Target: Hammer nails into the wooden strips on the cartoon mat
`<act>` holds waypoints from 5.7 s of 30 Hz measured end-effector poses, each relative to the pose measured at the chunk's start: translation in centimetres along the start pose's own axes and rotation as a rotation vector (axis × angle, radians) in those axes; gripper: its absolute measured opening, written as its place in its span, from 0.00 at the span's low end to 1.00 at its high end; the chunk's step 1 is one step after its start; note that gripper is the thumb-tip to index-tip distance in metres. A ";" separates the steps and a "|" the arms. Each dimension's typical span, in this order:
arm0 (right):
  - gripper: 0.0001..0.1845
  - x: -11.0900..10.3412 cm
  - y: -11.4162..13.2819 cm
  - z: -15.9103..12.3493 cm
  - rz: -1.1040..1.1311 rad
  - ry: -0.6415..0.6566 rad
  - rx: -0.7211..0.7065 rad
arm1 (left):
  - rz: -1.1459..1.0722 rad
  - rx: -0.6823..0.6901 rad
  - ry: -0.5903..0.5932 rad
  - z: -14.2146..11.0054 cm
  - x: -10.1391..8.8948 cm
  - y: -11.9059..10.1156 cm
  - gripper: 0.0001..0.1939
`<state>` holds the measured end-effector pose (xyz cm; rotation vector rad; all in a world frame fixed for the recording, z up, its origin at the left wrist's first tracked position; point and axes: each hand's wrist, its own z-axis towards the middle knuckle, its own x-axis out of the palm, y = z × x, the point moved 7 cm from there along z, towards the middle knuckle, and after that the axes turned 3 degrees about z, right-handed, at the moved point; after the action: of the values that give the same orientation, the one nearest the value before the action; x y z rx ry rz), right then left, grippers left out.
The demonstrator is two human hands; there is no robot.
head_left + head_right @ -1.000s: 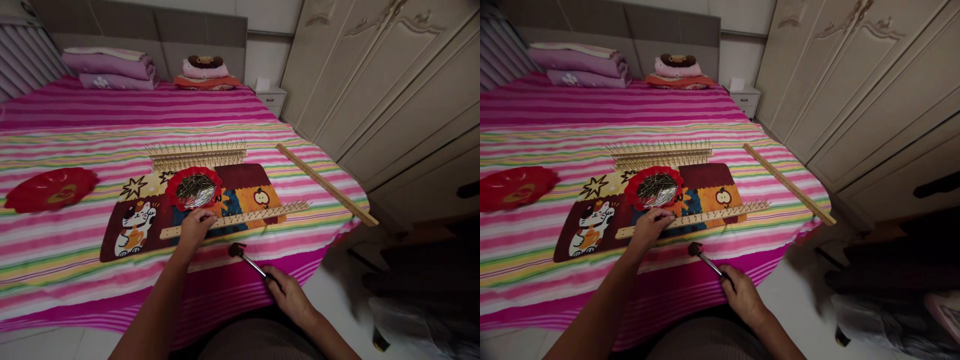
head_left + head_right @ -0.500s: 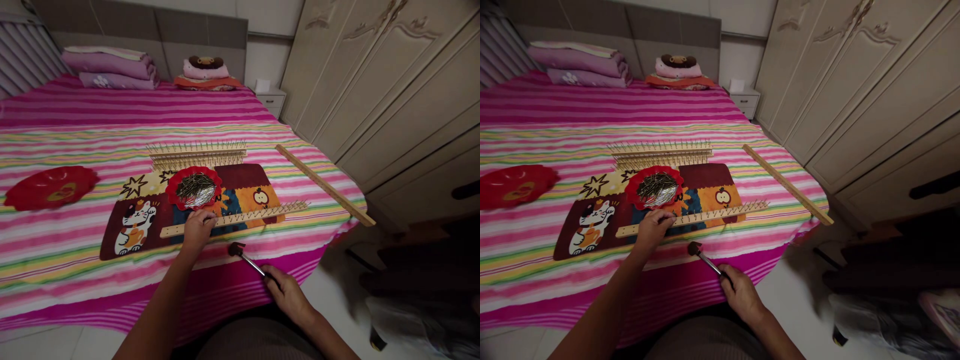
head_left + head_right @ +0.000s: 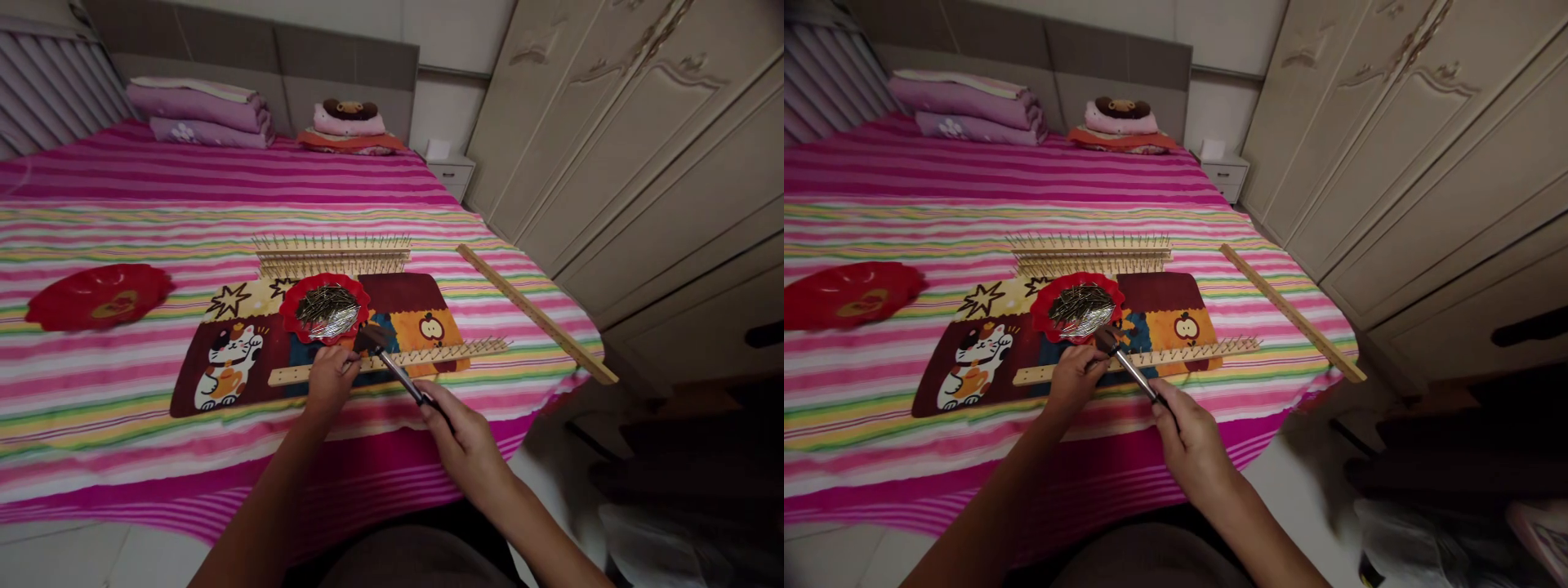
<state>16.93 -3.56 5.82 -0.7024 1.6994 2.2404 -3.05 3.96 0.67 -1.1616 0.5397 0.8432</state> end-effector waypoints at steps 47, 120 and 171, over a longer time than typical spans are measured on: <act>0.17 3.0 -10.0 -6.8 -0.014 0.203 0.222 | -0.565 -0.576 0.054 3.6 -6.8 4.7 0.13; 0.19 1.2 -7.5 -6.5 -0.003 0.197 0.163 | -0.101 -0.157 0.088 -0.7 -1.8 0.9 0.08; 0.17 2.5 -10.8 -6.7 -0.019 0.183 0.224 | -1.029 -0.752 0.061 -0.9 -3.0 3.2 0.22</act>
<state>21.34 -7.00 -5.87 -0.8864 1.9808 1.9829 -7.39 2.74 0.84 -1.8845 -0.3979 0.0732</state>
